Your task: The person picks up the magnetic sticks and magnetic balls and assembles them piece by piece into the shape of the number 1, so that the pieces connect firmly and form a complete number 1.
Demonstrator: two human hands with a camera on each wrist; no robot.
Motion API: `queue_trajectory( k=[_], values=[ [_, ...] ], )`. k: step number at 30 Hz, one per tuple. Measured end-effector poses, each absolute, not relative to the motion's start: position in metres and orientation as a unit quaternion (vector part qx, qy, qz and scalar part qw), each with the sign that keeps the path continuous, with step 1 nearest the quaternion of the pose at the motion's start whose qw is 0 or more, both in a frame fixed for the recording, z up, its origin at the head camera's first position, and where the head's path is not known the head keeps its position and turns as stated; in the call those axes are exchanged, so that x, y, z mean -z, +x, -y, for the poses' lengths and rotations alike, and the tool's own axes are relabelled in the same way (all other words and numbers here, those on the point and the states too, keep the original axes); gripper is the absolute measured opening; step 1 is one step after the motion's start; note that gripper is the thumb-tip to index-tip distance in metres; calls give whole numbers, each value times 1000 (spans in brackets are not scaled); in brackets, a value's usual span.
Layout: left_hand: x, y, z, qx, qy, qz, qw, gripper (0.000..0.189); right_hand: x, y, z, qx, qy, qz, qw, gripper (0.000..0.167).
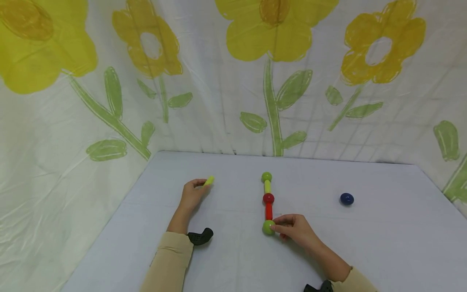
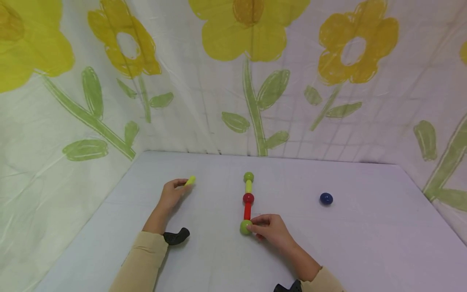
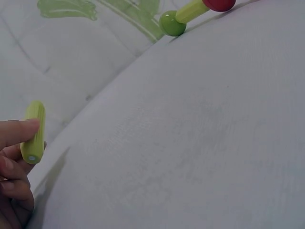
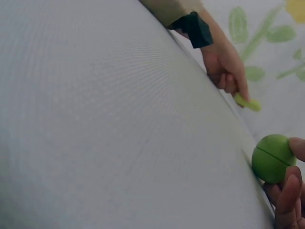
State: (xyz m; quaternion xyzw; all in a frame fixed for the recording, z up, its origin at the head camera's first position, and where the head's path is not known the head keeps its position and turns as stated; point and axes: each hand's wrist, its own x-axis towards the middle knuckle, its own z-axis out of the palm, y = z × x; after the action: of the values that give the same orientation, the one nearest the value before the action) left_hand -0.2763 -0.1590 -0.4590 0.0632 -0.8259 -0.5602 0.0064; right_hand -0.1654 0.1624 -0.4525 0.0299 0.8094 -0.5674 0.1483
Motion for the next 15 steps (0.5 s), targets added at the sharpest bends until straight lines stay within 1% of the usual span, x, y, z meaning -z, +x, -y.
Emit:
queue_trajectory(
  k=[5,9,15],
  values=[
    [455,-277,155,593,92,800,-4,35,453,-167,-163,569,31,-808,150,43],
    [451,-277,151,627,99,772,-14,35,453,-168,-163,572,27,-806,150,44],
    [448,-274,141,657,76,748,-50,36,451,-171,-164,567,9,-811,145,42]
  ],
)
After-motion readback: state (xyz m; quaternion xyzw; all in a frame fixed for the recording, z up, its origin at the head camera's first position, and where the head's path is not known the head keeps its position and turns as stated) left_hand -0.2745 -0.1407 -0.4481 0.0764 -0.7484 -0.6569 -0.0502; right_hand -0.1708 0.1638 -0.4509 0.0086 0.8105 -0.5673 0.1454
